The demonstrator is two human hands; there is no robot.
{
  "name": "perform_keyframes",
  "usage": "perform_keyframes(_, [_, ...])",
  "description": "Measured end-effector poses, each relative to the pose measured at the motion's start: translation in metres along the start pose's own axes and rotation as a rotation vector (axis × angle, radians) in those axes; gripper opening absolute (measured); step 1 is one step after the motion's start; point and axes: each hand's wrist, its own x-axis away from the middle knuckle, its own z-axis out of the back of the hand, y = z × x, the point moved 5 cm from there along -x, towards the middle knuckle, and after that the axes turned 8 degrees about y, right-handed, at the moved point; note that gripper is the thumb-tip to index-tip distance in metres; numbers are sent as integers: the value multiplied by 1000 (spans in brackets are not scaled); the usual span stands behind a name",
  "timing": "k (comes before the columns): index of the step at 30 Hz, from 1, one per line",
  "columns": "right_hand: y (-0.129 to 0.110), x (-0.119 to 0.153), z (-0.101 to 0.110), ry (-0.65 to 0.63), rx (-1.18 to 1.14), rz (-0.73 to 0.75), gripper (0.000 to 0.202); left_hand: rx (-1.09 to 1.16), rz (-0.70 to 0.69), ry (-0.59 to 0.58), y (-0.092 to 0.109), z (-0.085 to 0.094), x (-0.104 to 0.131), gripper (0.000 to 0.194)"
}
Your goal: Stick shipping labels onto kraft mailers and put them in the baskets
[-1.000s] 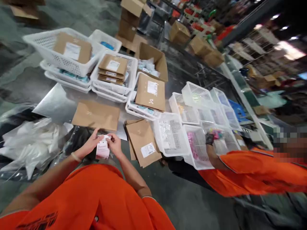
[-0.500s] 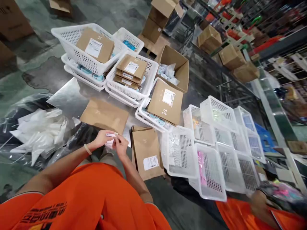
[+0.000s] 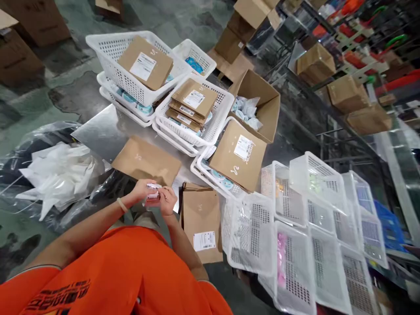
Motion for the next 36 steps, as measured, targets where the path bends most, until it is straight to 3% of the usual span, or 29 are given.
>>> perform_keyframes(5, [-3,-15,6,-23,41,-92,23,72,89,-211,-11,-1,2,49])
perform_keyframes(8, [3,-60,8,73,83,-177,21,66,166,-272,-27,2,11,49])
perform_keyframes(11, [18,-119,1,142,170,-269,16,65,225,-259,-44,4,18,49])
perform_keyframes(15, [37,-170,-18,101,352,-321,14,111,306,-225,-65,1,16,57])
perform_keyframes(19, [49,-173,-30,57,491,-353,4,87,307,-241,-89,10,15,58])
perform_keyframes(23, [53,-163,-32,67,584,-341,58,76,278,-223,-107,36,24,62])
perform_keyframes(25, [51,-158,-33,98,623,-321,72,98,249,-211,-105,46,26,72])
perform_keyframes(27, [43,-153,-39,94,638,-192,65,127,214,-168,-96,50,22,81])
perform_keyframes(30, [31,-146,-58,-48,575,55,51,150,169,-84,-77,44,9,89])
perform_keyframes(33, [34,-143,-76,-221,511,95,45,105,115,-59,-64,30,-3,92])
perform_keyframes(36, [42,-144,-83,-300,517,80,48,47,75,-32,-66,24,-5,86])
